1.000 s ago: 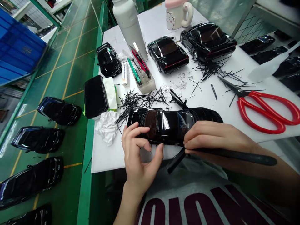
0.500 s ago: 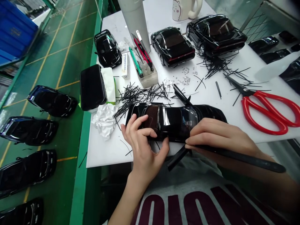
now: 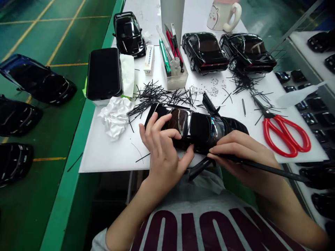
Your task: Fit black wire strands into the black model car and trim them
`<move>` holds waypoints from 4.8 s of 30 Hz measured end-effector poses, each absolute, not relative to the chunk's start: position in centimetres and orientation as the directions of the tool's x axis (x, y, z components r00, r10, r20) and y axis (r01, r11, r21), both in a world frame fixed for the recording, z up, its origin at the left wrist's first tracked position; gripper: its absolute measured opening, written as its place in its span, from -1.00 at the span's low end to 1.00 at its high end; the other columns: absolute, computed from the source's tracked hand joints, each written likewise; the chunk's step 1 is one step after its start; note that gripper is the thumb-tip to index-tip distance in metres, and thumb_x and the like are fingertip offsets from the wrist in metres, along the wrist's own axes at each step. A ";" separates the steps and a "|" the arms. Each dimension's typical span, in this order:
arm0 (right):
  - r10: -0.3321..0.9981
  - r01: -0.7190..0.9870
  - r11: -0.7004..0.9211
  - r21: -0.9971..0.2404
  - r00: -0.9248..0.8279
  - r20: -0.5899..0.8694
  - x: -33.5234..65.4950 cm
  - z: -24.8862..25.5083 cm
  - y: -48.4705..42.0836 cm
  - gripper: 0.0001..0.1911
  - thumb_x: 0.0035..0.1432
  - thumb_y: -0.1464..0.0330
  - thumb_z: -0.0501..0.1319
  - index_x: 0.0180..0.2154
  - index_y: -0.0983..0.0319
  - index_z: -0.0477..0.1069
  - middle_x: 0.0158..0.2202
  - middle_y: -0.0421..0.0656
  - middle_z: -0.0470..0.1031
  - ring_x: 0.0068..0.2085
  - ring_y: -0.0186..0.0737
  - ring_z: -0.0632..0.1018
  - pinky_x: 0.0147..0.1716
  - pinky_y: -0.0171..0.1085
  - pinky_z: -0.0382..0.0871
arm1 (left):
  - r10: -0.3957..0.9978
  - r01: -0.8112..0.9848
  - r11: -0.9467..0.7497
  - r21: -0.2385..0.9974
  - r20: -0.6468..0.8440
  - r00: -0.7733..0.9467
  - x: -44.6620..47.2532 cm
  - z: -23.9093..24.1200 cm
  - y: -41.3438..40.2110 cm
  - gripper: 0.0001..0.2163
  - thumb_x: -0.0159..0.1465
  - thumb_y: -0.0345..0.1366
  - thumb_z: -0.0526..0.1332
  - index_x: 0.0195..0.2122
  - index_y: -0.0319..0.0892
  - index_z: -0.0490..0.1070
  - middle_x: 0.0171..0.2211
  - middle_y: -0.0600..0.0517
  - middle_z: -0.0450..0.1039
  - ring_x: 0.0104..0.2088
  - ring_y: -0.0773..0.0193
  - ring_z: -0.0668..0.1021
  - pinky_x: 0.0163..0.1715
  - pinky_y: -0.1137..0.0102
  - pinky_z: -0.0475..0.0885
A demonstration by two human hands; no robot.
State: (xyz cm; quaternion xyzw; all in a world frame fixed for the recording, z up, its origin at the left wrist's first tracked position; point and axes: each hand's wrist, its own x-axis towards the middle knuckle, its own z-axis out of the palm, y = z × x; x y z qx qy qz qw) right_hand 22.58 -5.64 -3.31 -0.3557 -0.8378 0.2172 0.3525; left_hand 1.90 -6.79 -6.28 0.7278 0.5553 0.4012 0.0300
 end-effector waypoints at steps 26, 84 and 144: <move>0.798 0.502 0.594 -0.628 -0.464 0.384 22.4 -2.8 -6.5 -0.80 0.21 0.61 0.34 -0.20 0.22 0.49 -0.29 -0.23 0.52 -0.26 -0.35 0.51 -0.28 -0.28 0.41 | 0.782 0.754 -0.432 0.495 0.622 0.039 2.1 -7.3 -6.7 -0.71 0.26 -0.29 0.32 -0.16 -0.11 0.17 0.18 -0.28 0.37 0.37 -0.22 0.27 0.37 -0.20 0.05; 0.891 0.590 0.453 -0.668 -0.319 0.322 20.6 -2.7 -8.0 -0.83 0.25 0.55 0.29 -0.24 0.15 0.50 -0.33 -0.18 0.52 -0.29 -0.19 0.52 -0.28 -0.15 0.38 | 0.818 0.727 -0.383 0.570 0.574 -0.019 1.8 -7.2 -6.9 -0.68 0.24 -0.32 0.32 -0.14 -0.06 0.13 0.17 -0.19 0.44 0.25 -0.12 0.41 0.31 -0.15 0.12; 0.899 0.562 0.436 -0.703 -0.302 0.316 20.6 -3.0 -7.7 -0.84 0.26 0.56 0.30 -0.23 0.19 0.49 -0.34 -0.23 0.47 -0.31 -0.31 0.45 -0.35 -0.25 0.32 | 0.811 0.733 -0.393 0.556 0.585 -0.009 1.8 -7.1 -6.9 -0.65 0.21 -0.34 0.35 -0.16 -0.09 0.13 0.14 -0.24 0.45 0.20 -0.18 0.44 0.28 -0.17 0.12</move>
